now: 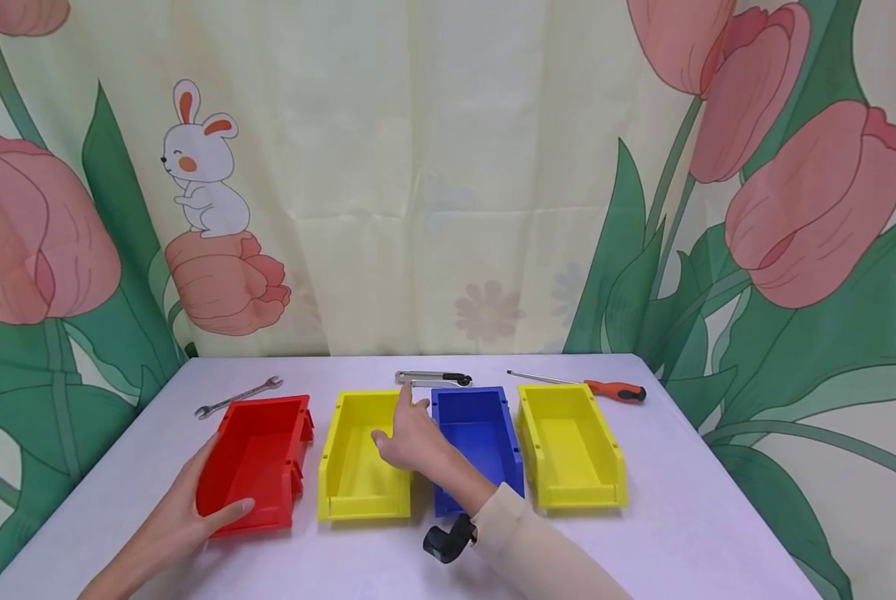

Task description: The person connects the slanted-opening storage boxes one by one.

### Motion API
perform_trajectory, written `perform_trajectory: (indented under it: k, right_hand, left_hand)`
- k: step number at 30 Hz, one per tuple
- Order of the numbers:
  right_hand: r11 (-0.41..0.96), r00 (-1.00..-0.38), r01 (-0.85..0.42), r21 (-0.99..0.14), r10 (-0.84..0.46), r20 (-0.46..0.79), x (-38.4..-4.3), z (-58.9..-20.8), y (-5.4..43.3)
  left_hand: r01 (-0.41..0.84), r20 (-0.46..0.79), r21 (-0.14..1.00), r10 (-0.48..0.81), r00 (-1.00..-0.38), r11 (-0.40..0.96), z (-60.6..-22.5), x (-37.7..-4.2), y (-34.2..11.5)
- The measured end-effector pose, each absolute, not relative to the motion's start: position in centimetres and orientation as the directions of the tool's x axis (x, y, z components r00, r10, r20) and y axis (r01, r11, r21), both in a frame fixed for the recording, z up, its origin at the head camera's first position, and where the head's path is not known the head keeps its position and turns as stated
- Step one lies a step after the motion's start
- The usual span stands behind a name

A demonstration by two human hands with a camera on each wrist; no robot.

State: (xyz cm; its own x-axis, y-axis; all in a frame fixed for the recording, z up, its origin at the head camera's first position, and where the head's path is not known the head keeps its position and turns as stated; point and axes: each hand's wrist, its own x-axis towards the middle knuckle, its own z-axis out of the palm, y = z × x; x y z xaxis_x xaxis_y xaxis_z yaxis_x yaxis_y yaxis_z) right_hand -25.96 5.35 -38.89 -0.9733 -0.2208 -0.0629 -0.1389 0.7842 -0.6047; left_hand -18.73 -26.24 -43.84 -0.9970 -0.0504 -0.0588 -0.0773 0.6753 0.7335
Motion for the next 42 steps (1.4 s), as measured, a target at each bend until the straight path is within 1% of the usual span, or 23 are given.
perform_trajectory:
  k: [3, 11, 18, 26, 31, 37, 42]
  right_hand:
    - [0.782, -0.969, -0.145, -0.607, -0.236, -0.073, -26.0, -38.8, 5.4]
    - [0.808, -0.968, -0.165, -0.566, -0.243, -0.066, -26.2, -38.8, 5.5]
    - [0.798, -0.965, -0.171, -0.577, -0.253, -0.065, -26.3, -38.6, 5.8]
    - [0.776, -0.965, -0.164, -0.610, -0.255, -0.065, -26.5, -38.6, 6.1]
    - [0.763, -0.967, -0.169, -0.624, -0.252, -0.046, -26.7, -38.9, 6.1]
    - [0.759, -0.966, -0.199, -0.620, -0.258, -0.005, -27.1, -38.9, 6.2]
    - [0.753, -0.968, -0.180, -0.633, -0.249, -0.021, -27.3, -38.8, 6.3]
  left_hand:
    - [-0.069, -0.059, 0.749, -0.038, -0.998, 0.659, -44.0, -18.8, -26.4]
    - [-0.117, -0.109, 0.768, -0.052, -0.993, 0.630, -44.4, -19.2, -26.6]
    - [-0.109, -0.105, 0.782, -0.042, -0.994, 0.614, -44.2, -19.1, -26.7]
    - [-0.130, -0.128, 0.777, -0.047, -0.991, 0.616, -44.4, -19.3, -27.0]
    - [-0.144, -0.144, 0.785, -0.048, -0.988, 0.602, -44.5, -19.3, -27.2]
    - [-0.133, -0.144, 0.805, -0.027, -0.989, 0.579, -44.7, -19.3, -27.6]
    - [-0.125, -0.137, 0.807, -0.023, -0.990, 0.577, -44.7, -19.3, -27.6]
